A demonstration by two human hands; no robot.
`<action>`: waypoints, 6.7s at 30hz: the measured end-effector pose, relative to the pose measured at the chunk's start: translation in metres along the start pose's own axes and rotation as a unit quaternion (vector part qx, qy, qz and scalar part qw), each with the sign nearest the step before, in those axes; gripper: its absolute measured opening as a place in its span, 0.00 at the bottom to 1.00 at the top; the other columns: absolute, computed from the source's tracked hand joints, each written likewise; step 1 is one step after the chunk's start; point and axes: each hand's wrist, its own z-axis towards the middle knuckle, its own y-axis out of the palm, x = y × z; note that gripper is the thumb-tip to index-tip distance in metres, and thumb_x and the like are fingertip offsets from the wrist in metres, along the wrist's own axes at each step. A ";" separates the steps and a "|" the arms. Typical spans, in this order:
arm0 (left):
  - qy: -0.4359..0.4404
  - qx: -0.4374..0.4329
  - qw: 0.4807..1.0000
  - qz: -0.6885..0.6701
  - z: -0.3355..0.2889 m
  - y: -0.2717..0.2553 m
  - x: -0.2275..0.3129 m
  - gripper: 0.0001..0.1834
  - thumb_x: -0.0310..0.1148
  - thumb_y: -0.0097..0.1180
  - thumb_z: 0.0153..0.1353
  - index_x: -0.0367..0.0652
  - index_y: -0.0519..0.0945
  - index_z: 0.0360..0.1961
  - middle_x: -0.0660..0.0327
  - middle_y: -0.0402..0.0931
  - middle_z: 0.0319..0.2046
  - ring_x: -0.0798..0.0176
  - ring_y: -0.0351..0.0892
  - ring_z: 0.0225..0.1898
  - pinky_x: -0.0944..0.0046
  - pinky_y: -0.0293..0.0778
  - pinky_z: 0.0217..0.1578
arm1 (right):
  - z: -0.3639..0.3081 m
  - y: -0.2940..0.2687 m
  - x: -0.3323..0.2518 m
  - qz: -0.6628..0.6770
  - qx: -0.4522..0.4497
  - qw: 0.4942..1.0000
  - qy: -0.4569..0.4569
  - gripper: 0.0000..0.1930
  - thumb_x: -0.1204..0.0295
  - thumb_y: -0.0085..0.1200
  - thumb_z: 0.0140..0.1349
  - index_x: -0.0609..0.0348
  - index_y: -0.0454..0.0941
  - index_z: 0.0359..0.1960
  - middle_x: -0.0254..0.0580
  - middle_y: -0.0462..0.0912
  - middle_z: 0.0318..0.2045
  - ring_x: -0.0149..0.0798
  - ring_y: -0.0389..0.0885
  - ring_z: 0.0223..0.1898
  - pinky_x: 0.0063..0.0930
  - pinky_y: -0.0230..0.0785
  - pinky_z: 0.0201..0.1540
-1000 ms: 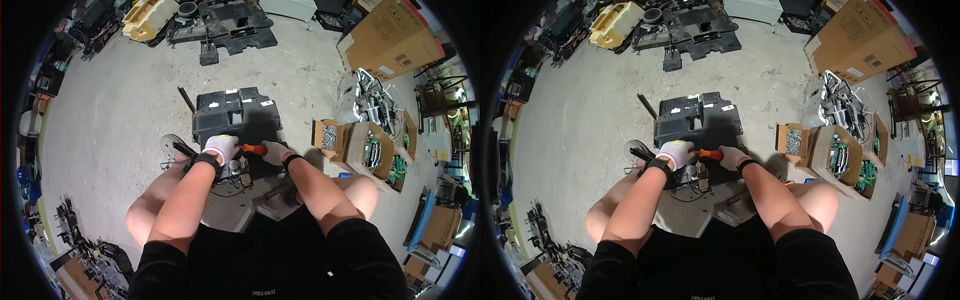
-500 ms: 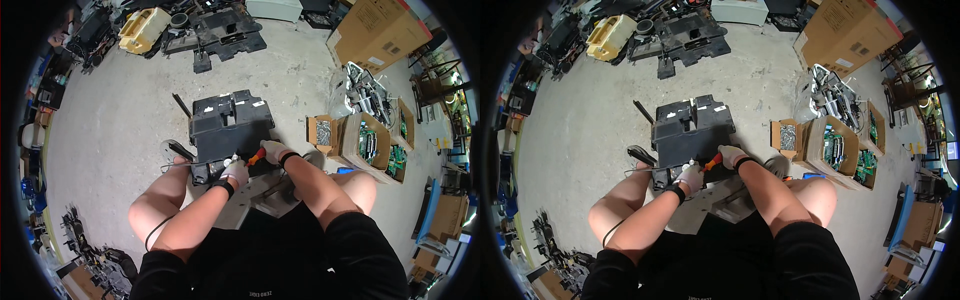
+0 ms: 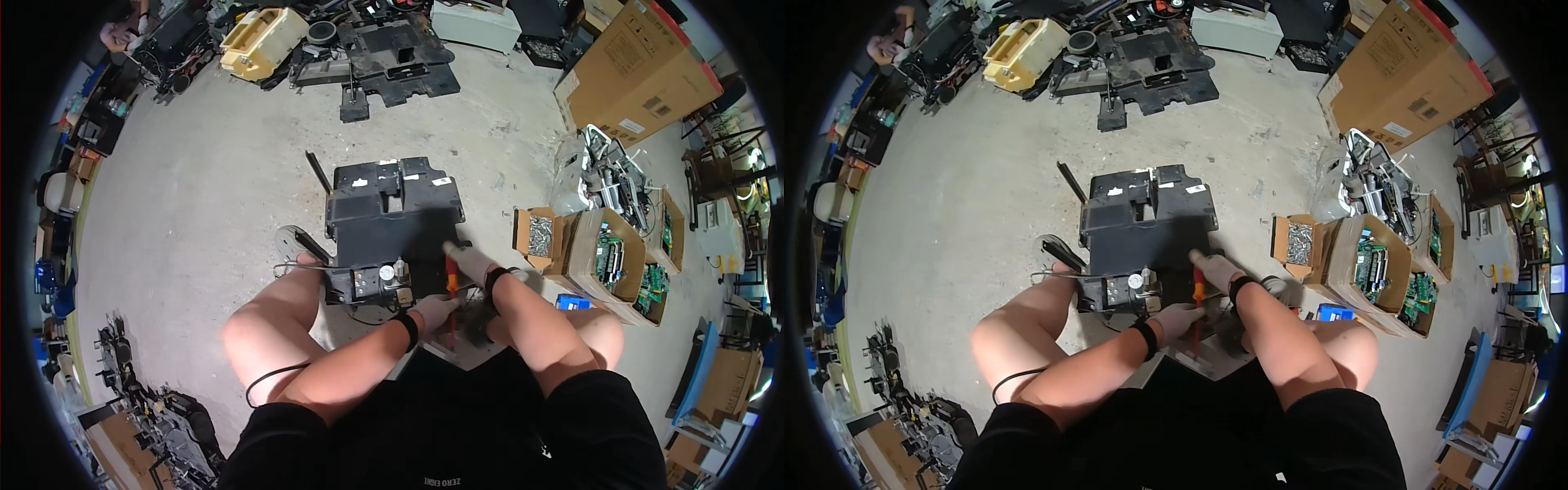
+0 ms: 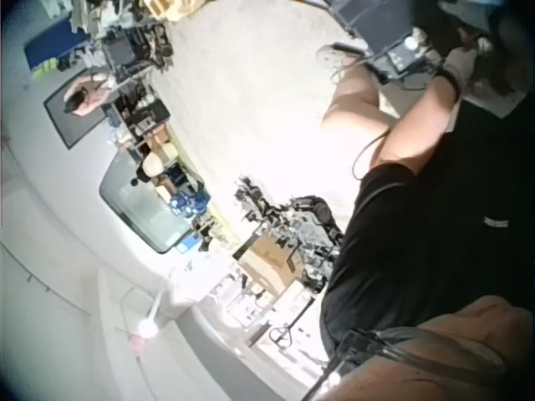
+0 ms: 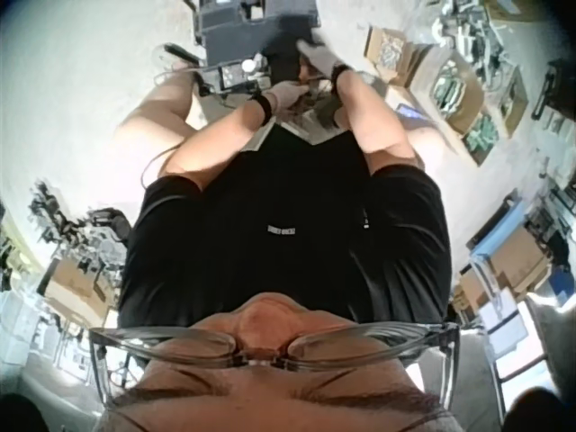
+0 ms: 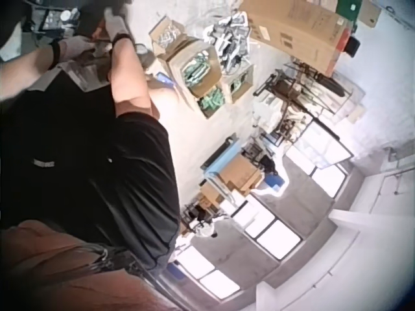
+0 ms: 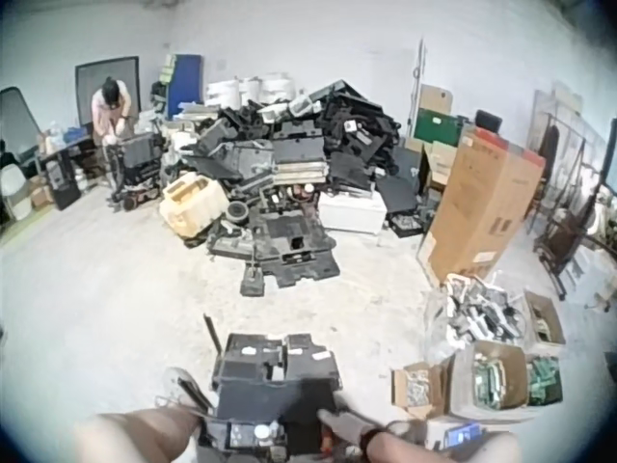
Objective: Disassembling a large electronic unit using a screwdriver while sitting on the floor.
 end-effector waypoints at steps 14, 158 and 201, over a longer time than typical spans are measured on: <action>0.333 0.184 0.920 0.095 0.111 -0.024 -0.008 0.24 0.32 0.54 0.64 0.42 0.72 0.62 0.54 0.79 0.55 0.52 0.74 0.61 0.58 0.69 0.60 | -0.036 -0.008 -0.001 -0.589 0.057 0.739 -0.322 0.14 0.70 0.55 0.59 0.38 0.80 0.47 0.38 0.81 0.43 0.43 0.79 0.49 0.40 0.65 0.55; 0.187 0.394 0.679 0.590 0.152 -0.029 -0.001 0.10 0.41 0.54 0.57 0.52 0.85 0.33 0.62 0.79 0.38 0.52 0.73 0.48 0.50 0.65 0.48 | -0.041 -0.030 -0.020 -0.352 0.080 0.926 -0.114 0.19 0.55 0.54 0.61 0.58 0.86 0.36 0.52 0.86 0.39 0.50 0.85 0.46 0.41 0.77 0.50; 0.242 0.237 0.628 0.701 0.154 -0.039 0.009 0.07 0.40 0.57 0.57 0.54 0.85 0.32 0.67 0.84 0.33 0.57 0.78 0.44 0.52 0.69 0.41 | -0.020 -0.038 -0.004 -0.319 0.021 0.926 -0.202 0.13 0.68 0.50 0.65 0.52 0.81 0.49 0.50 0.85 0.45 0.54 0.81 0.50 0.44 0.73 0.54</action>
